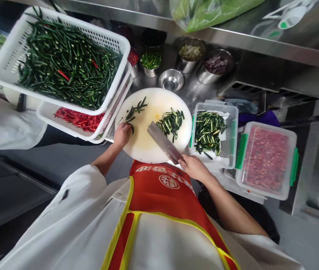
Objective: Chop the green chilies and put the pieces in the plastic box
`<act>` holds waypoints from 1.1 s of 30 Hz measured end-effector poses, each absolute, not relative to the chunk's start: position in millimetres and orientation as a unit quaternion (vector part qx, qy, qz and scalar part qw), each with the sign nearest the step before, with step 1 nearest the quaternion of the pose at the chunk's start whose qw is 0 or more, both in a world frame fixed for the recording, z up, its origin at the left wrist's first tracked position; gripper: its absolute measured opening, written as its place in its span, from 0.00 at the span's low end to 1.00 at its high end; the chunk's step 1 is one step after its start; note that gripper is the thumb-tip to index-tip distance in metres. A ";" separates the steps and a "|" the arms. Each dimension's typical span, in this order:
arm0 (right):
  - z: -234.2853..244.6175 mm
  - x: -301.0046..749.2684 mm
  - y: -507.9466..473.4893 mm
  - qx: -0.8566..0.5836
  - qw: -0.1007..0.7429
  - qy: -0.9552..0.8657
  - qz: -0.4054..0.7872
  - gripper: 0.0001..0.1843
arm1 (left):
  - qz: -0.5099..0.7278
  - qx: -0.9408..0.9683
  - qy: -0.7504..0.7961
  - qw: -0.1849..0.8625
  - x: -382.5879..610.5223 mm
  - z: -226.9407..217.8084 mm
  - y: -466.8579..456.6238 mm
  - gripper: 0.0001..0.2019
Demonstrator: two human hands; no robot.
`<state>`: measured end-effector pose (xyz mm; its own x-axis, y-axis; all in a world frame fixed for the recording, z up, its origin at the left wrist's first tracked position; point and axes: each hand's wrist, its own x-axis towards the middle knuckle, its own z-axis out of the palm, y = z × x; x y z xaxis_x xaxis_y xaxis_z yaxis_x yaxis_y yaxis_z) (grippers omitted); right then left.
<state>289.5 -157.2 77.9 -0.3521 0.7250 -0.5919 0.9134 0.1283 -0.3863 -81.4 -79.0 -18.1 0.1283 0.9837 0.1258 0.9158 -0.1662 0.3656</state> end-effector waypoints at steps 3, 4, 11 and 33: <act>76.0 289.9 -152.6 0.569 0.124 0.735 -0.348 0.12 | 0.172 0.762 0.611 0.128 -72.8 -20.4 -89.2 0.13; 75.7 289.1 -151.5 0.570 0.123 0.735 -0.346 0.11 | 0.180 0.760 0.611 0.128 -71.7 -20.3 -90.5 0.13; 79.1 282.1 -149.0 0.570 0.132 0.737 -0.338 0.12 | 0.194 0.756 0.610 0.139 -70.7 -16.6 -74.2 0.15; 102.4 280.7 -139.6 0.529 0.183 0.738 -0.376 0.12 | 0.249 0.830 0.442 0.231 -21.1 -32.5 -84.5 0.13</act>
